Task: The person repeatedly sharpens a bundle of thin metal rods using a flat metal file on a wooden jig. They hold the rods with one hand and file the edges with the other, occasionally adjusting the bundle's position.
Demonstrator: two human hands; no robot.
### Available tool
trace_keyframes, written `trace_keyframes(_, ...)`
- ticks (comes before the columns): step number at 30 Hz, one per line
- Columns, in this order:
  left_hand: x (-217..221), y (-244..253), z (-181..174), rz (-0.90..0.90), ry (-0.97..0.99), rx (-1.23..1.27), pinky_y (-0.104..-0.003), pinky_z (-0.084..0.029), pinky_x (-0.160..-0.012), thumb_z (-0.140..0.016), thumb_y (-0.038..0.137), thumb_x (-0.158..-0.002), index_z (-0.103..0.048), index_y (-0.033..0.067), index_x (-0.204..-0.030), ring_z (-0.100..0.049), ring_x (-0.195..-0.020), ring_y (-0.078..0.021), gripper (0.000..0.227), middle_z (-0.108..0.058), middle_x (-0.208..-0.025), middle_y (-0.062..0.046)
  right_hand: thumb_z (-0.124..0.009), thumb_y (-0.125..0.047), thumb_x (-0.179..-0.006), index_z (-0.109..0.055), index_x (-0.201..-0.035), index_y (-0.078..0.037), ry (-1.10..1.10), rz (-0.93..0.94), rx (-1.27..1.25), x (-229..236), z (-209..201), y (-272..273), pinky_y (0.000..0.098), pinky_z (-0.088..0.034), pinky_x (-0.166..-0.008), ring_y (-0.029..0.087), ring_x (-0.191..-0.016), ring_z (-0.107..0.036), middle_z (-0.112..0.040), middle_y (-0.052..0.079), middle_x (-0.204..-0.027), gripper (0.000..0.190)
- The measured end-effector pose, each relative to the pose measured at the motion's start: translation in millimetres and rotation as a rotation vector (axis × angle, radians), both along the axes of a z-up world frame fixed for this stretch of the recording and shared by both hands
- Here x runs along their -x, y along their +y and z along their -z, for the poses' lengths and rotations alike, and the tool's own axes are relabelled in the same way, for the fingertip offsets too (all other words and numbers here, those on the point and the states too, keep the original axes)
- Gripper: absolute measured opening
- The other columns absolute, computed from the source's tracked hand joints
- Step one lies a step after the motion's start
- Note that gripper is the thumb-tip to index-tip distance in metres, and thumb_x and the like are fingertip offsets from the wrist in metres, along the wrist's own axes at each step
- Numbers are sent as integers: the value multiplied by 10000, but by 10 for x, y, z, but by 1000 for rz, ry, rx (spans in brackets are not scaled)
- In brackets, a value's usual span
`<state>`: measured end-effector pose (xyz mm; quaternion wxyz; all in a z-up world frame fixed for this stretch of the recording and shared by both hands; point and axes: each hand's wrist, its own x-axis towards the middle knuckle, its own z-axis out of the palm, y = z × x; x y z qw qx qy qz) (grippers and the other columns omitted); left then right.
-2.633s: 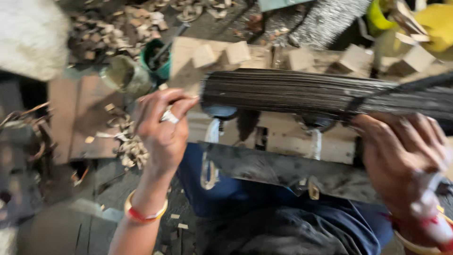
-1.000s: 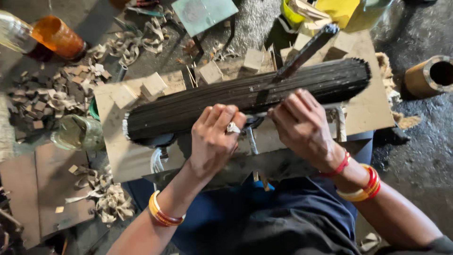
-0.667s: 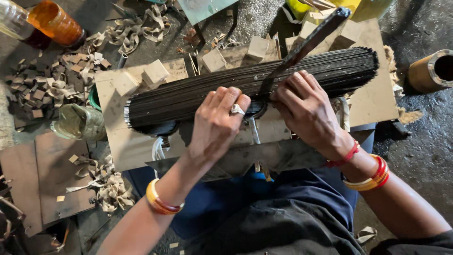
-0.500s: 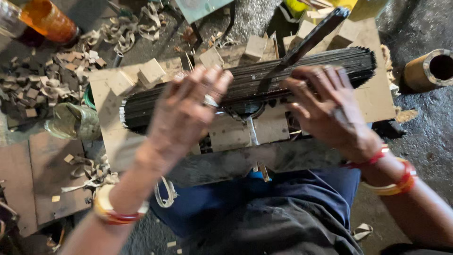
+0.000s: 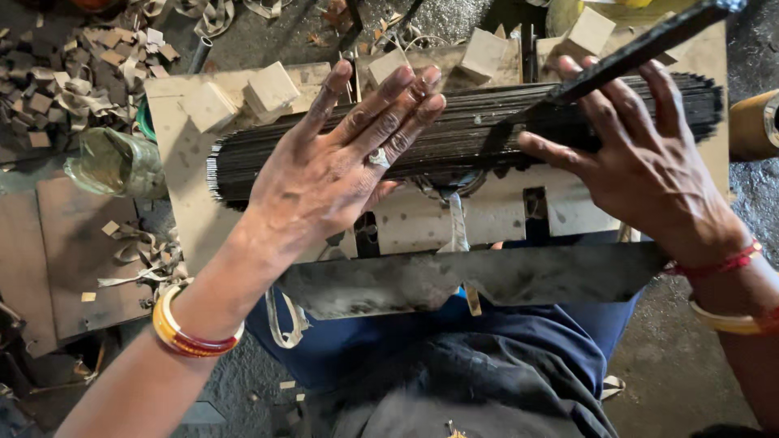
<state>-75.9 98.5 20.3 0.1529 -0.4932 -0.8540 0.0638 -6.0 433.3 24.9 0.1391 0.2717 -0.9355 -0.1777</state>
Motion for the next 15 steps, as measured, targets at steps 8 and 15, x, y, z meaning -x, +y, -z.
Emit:
trace_keyframes(8, -14, -44, 218, -104, 475, 157, -525, -25, -1316, -496, 366, -1092, -128, 222, -1748, -85, -1618, -180, 765, -127, -1786, 20, -610, -125, -1054, -491, -1564, -422, -94, 24, 150, -2, 76, 41, 628, -176, -1241, 377, -1532, -333, -317, 200, -1662, 602)
trace_keyframes(15, -57, -31, 111, -5, -50, -154, -588, 16, -1267, -621, 564, -1034, -218, 258, -1708, -134, -1619, -190, 843, -213, -1768, -23, -626, -234, -886, -493, -1537, -268, -36, -59, 196, -133, -26, 8, 606, -202, -1229, 355, -1469, -369, -363, 222, -1571, 665)
